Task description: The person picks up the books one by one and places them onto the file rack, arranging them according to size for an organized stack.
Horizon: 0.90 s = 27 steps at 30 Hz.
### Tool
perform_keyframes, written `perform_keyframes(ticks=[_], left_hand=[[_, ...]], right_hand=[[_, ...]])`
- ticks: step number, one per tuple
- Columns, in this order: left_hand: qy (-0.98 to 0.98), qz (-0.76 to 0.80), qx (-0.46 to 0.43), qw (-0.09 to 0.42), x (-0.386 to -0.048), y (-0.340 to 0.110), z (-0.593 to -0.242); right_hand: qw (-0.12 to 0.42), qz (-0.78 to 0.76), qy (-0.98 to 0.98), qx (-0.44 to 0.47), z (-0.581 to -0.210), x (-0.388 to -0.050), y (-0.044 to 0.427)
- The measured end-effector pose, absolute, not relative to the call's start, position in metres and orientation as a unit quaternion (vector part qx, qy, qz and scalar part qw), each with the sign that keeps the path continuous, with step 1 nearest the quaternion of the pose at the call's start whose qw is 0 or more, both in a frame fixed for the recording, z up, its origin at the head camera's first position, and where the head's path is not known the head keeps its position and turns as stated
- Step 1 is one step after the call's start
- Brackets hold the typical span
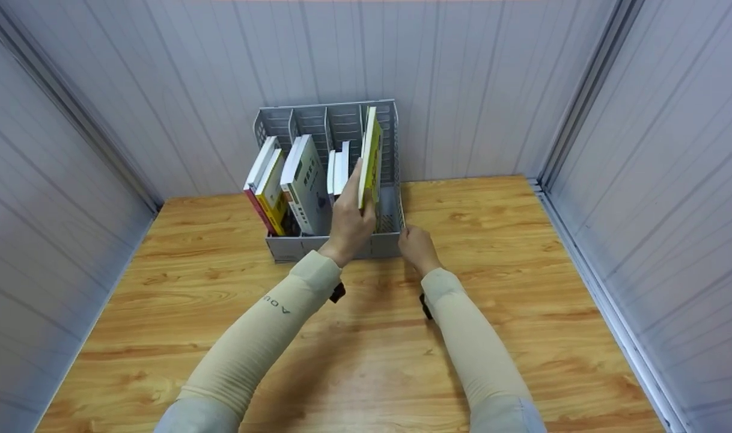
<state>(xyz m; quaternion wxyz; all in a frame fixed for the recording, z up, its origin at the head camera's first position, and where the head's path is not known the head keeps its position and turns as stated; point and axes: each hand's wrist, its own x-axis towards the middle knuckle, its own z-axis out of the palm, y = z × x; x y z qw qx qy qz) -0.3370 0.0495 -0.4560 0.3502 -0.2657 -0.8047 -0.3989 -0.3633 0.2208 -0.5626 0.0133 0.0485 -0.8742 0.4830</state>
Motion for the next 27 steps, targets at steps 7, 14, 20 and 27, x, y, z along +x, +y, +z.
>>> perform_keyframes(ticks=[7,14,20,27], left_hand=[[-0.824,-0.347,-0.267,0.359,-0.340,0.054,-0.470],[-0.841,-0.341,-0.243,0.342,-0.345,0.062,-0.479],[-0.850,-0.349,-0.220,0.326,-0.347,0.071,-0.481],[-0.883,-0.341,-0.165,0.277,-0.350,0.080,-0.484]], right_hand=[[0.004,0.467,-0.882,0.061,-0.563,-0.363,0.220],[0.016,0.462,-0.885,0.054,-0.561,-0.361,0.218],[0.022,0.454,-0.890,0.042,-0.562,-0.361,0.218],[0.014,0.457,-0.888,0.036,-0.562,-0.363,0.219]])
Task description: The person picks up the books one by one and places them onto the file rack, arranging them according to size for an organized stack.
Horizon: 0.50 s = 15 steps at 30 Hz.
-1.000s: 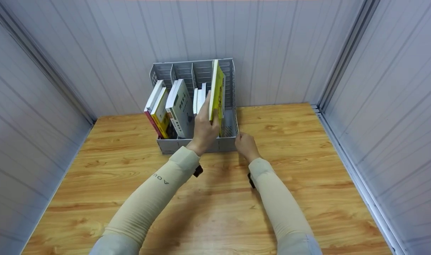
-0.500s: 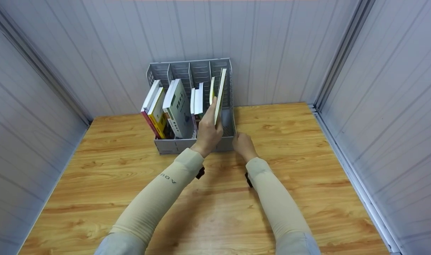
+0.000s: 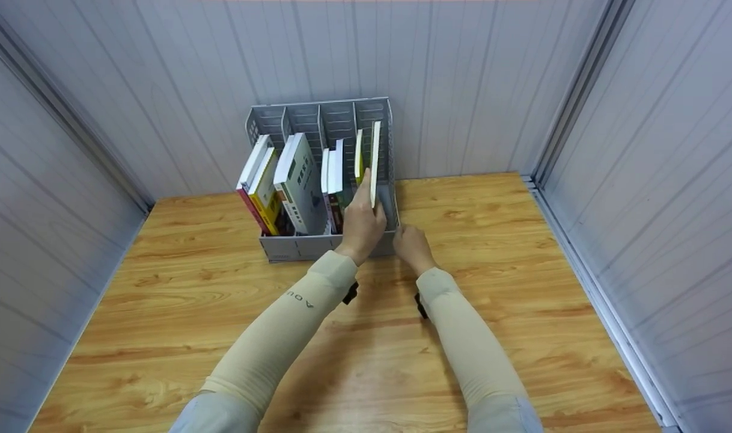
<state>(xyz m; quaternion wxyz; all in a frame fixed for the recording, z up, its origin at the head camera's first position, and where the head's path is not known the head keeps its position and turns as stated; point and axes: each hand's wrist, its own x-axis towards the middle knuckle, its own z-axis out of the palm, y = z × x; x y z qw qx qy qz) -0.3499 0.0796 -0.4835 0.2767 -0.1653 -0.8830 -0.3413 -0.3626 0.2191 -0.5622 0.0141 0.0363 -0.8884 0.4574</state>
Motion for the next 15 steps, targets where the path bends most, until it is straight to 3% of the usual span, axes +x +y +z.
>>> perform_keyframes(ticks=[6,15], left_hand=[[-0.902,-0.369,-0.094,0.203,-0.353,0.083,-0.479],[-0.908,-0.387,-0.048,0.153,-0.363,0.086,-0.466]], right_hand=[[-0.001,0.454,-0.891,0.024,-0.561,-0.362,0.218],[-0.007,0.454,-0.891,0.017,-0.560,-0.364,0.220]])
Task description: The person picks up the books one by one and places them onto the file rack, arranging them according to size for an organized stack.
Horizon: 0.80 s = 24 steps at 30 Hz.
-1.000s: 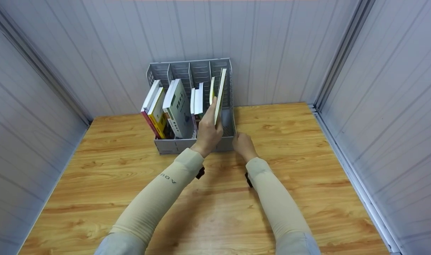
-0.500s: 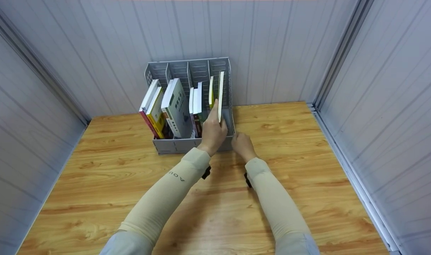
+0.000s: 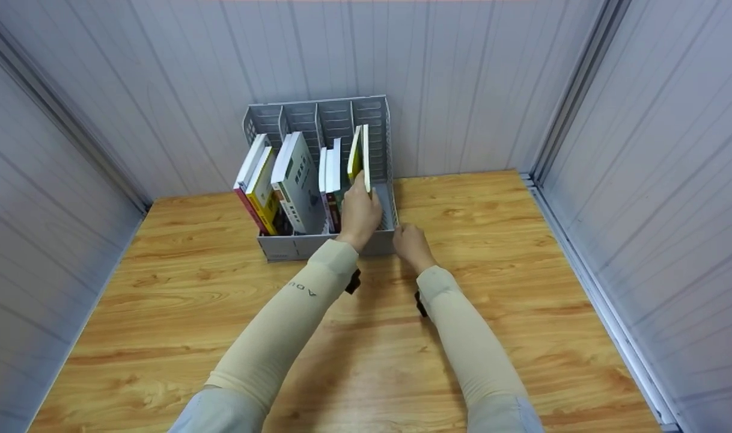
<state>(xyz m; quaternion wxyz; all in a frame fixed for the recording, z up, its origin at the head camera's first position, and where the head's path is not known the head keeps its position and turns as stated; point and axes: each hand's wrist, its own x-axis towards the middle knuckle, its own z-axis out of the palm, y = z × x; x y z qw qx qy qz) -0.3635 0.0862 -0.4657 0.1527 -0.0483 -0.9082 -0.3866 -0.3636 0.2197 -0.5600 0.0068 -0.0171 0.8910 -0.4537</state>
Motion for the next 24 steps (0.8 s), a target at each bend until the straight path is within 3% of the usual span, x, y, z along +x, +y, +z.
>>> perform_keyframes(ticks=[8,14,24], left_hand=[[-0.943,-0.290,-0.037,0.160,-0.372,0.077,-0.464],[-0.935,-0.298,-0.047,0.188,-0.374,0.069,-0.468],[-0.934,-0.293,-0.099,0.177,-0.370,0.054,-0.467]], right_hand=[[-0.004,-0.465,0.885,-0.025,-0.563,-0.362,0.219],[-0.008,-0.455,0.890,-0.037,-0.563,-0.361,0.217],[0.000,-0.460,0.887,-0.048,-0.563,-0.360,0.217]])
